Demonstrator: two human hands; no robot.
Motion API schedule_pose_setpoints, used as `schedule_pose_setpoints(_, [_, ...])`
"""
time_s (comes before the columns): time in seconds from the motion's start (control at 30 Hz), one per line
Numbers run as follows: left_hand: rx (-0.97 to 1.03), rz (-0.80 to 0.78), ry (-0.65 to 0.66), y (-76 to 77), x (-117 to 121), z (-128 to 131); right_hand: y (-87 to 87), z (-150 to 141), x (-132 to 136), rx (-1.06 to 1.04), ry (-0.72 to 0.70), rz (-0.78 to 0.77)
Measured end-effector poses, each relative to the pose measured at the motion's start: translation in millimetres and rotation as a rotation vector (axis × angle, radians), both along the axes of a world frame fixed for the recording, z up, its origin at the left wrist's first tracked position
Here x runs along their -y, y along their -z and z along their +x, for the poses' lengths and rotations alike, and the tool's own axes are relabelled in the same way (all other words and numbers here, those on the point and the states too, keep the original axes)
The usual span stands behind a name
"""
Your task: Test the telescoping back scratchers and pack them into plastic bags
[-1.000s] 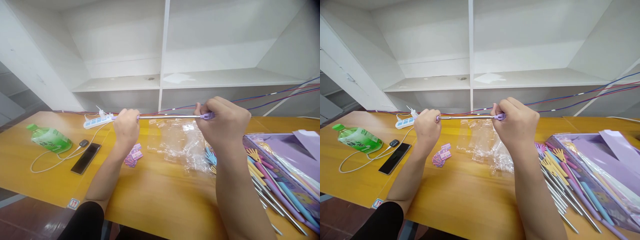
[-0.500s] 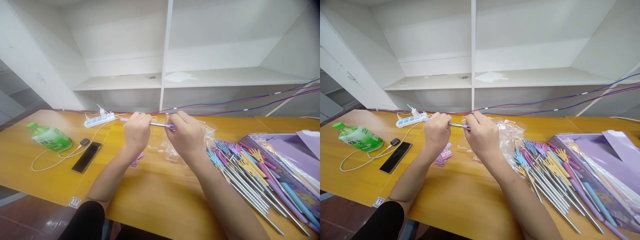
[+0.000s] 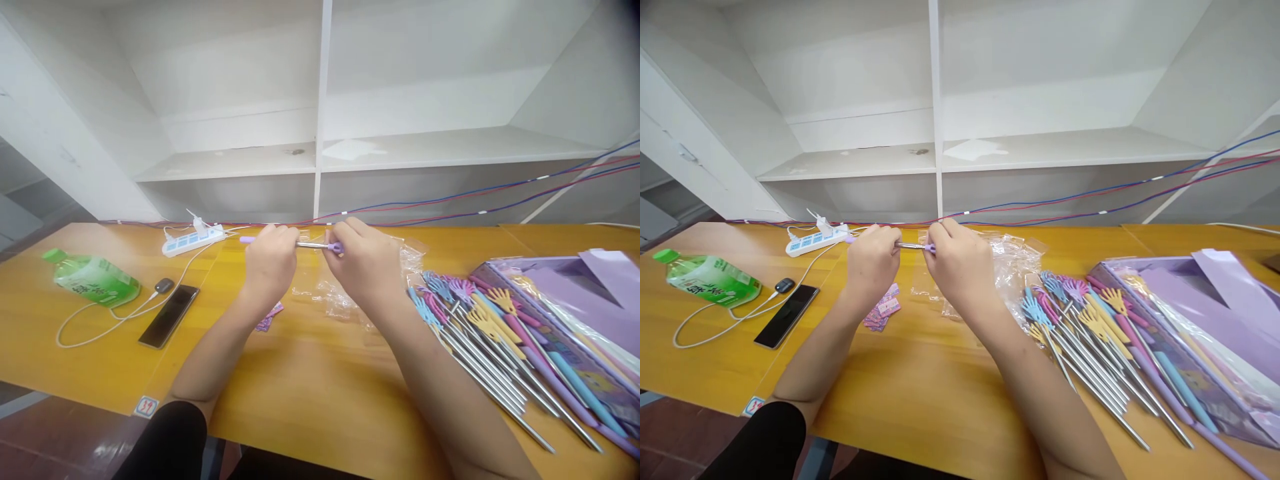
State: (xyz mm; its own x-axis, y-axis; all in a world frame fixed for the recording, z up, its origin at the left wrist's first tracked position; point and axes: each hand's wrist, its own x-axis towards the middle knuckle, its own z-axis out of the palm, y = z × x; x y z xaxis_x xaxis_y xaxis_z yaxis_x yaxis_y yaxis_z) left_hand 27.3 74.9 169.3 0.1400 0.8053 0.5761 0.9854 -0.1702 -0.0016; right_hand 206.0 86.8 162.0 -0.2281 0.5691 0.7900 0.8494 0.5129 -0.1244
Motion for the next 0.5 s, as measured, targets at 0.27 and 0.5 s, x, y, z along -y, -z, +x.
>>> schedule_pose_setpoints(0.27, [0.005,-0.279,0.173,1.0,17.5,15.1,-22.4,55.1,-20.9,-0.122,0.073,-0.122])
schedule_pose_setpoints(0.5, [-0.020,-0.347,0.033,-0.6,0.1,-0.5,-17.2,84.5,-42.8,-0.238,0.179,-0.332])
